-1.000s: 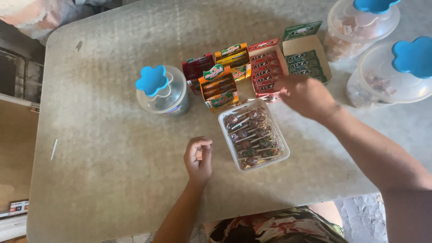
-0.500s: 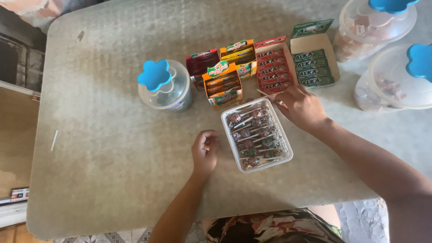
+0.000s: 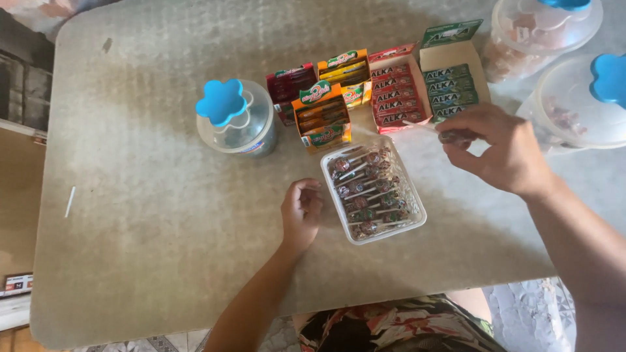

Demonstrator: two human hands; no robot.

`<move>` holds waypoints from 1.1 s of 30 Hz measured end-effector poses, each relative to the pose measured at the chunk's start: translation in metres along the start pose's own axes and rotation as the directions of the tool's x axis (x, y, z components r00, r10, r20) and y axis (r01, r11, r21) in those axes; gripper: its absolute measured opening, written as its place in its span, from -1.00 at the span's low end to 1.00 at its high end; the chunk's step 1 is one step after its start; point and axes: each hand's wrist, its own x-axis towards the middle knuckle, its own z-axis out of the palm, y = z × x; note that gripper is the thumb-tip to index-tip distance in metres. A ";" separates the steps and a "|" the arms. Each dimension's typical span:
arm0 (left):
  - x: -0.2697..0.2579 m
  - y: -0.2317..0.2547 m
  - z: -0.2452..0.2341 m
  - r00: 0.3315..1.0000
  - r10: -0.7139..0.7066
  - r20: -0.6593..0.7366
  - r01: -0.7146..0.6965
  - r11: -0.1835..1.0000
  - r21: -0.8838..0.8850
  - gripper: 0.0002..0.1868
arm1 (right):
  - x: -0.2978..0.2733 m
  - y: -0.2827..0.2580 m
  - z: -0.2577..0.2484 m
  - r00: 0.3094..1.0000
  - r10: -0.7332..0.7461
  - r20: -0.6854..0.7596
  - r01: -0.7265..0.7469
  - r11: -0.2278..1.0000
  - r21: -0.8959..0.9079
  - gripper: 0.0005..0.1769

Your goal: Organizing lollipops by picking them up individually from a table and placing them into a small plastic basket.

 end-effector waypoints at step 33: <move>0.001 -0.030 -0.008 0.996 0.036 0.084 -0.035 0.999 -0.007 -0.75 | 0.037 -0.051 0.117 0.838 -0.415 0.353 0.540 0.725 -0.429 -0.59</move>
